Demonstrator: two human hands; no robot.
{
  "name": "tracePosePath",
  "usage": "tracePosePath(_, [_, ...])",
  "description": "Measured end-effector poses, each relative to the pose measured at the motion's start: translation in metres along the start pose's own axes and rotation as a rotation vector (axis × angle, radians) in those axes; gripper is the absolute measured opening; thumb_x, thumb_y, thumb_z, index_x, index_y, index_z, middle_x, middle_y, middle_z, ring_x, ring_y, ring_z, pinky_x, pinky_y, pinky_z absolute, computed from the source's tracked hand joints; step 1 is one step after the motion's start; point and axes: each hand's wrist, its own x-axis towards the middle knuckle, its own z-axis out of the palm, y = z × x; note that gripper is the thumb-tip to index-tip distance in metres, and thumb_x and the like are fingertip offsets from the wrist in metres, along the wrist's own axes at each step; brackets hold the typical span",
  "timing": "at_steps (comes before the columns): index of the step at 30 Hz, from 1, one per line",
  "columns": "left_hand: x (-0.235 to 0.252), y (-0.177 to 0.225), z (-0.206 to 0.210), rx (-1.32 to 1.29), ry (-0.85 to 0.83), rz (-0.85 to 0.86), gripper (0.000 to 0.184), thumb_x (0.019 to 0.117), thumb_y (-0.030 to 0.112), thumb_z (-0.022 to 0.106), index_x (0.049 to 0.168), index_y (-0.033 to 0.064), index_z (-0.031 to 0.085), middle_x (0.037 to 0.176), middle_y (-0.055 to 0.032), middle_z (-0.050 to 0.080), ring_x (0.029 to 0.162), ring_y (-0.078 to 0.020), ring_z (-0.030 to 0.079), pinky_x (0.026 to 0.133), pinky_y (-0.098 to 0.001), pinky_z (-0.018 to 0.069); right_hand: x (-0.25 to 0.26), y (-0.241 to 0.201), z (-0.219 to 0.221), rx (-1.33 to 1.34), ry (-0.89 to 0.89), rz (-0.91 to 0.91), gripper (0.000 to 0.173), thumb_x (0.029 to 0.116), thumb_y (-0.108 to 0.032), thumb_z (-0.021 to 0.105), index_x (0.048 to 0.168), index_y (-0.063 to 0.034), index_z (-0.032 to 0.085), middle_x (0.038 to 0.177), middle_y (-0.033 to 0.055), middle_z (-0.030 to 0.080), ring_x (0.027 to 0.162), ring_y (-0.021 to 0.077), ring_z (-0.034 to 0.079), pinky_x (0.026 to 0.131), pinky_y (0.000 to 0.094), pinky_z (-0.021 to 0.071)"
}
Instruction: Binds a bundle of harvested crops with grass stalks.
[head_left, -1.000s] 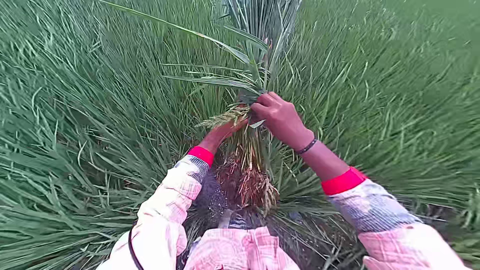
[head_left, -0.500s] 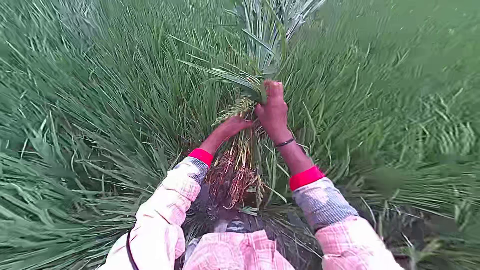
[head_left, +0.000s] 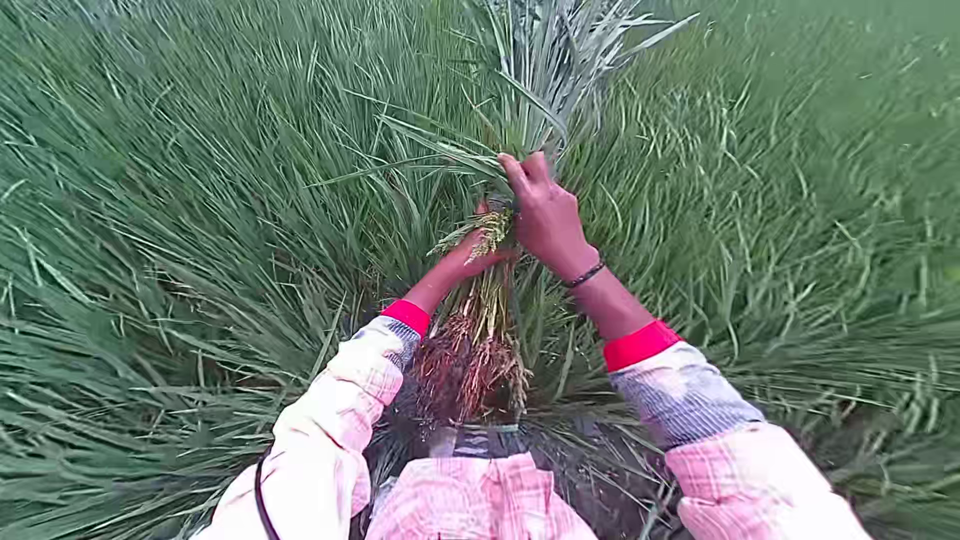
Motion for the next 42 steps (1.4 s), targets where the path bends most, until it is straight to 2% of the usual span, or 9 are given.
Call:
tracePosePath(5, [-0.010,0.023,0.002,-0.006,-0.005,-0.187,0.028,0.1031,0.006,0.056,0.128,-0.0046,0.061,0.120,-0.0143,0.066,0.109,-0.0130,0.061,0.101,-0.0310,0.0472,-0.018,0.010,0.016,0.074,0.126,-0.223,0.023,0.0844,0.014,0.063,0.103,0.0048,0.071,0.102,0.0289,0.064,0.085,0.0444,0.069,0.061,0.0515,0.0566])
tracePosePath(7, [-0.010,-0.007,0.002,-0.129,0.028,0.038,0.037,0.1052,0.003,0.049,0.140,-0.0080,0.050,0.133,-0.0176,0.061,0.120,-0.0110,0.058,0.106,-0.0251,0.0450,-0.029,0.019,0.022,0.081,0.192,-0.305,0.015,0.0829,0.012,0.065,0.096,0.0083,0.072,0.098,0.0284,0.067,0.087,0.0426,0.070,0.067,0.0485,0.0582])
tracePosePath(9, [0.004,-0.040,0.006,-0.155,0.097,0.317,0.042,0.1060,0.006,0.050,0.144,-0.0120,0.045,0.140,-0.0248,0.057,0.128,-0.0161,0.056,0.108,-0.0274,0.0439,-0.036,0.025,0.025,0.095,0.221,-0.336,0.014,0.0857,0.012,0.062,0.095,0.0086,0.071,0.097,0.0269,0.066,0.091,0.0411,0.069,0.077,0.0464,0.0584])
tracePosePath(14, [-0.001,0.010,0.002,0.012,0.167,0.218,0.061,0.1026,0.000,0.050,0.156,-0.0120,0.023,0.160,-0.0270,0.034,0.150,-0.0215,0.034,0.123,-0.0293,0.0246,-0.048,0.040,0.024,0.210,0.160,-0.363,0.031,0.0849,0.012,0.059,0.112,0.0074,0.074,0.116,0.0277,0.070,0.115,0.0432,0.066,0.104,0.0459,0.0512])
tracePosePath(19, [0.019,-0.008,0.006,0.037,0.218,0.226,0.054,0.1037,0.004,0.051,0.152,-0.0100,0.031,0.151,-0.0251,0.046,0.140,-0.0195,0.046,0.116,-0.0303,0.0360,-0.036,0.044,0.015,0.188,0.096,-0.388,0.024,0.0888,0.014,0.058,0.101,0.0055,0.077,0.099,0.0231,0.071,0.101,0.0400,0.069,0.087,0.0443,0.0582])
tracePosePath(26, [0.008,0.009,0.000,-0.045,0.159,0.164,0.057,0.1025,-0.001,0.048,0.155,-0.0080,0.028,0.157,-0.0231,0.039,0.144,-0.0176,0.040,0.118,-0.0291,0.0316,-0.007,0.042,-0.007,0.052,-0.110,-0.432,0.014,0.0855,0.010,0.065,0.091,0.0022,0.075,0.094,0.0202,0.068,0.092,0.0406,0.068,0.062,0.0491,0.0549])
tracePosePath(34, [0.031,-0.016,0.004,-0.194,0.185,0.156,0.052,0.1077,0.004,0.041,0.157,-0.0021,0.024,0.148,-0.0127,0.048,0.127,-0.0001,0.050,0.106,-0.0165,0.0413,0.003,0.040,-0.018,-0.012,-0.401,-0.493,0.016,0.0937,0.010,0.055,0.094,0.0067,0.071,0.102,0.0233,0.066,0.096,0.0431,0.066,0.069,0.0529,0.0540])
tracePosePath(39, [0.008,0.002,-0.001,0.041,0.177,0.118,0.058,0.1042,0.001,0.046,0.158,-0.0044,0.025,0.157,-0.0208,0.040,0.143,-0.0154,0.042,0.118,-0.0280,0.0317,0.002,0.029,-0.016,-0.010,-0.434,-0.344,0.012,0.0937,0.006,0.059,0.099,0.0094,0.069,0.108,0.0259,0.067,0.104,0.0449,0.066,0.074,0.0561,0.0533])
tracePosePath(42, [0.010,0.011,0.003,0.068,0.226,-0.052,0.043,0.1085,0.003,0.040,0.149,-0.0085,0.038,0.145,-0.0237,0.051,0.132,-0.0174,0.050,0.112,-0.0289,0.0371,-0.004,0.022,-0.006,-0.009,-0.397,-0.229,0.014,0.0951,0.005,0.058,0.103,0.0112,0.068,0.108,0.0275,0.066,0.102,0.0452,0.067,0.075,0.0549,0.0541])
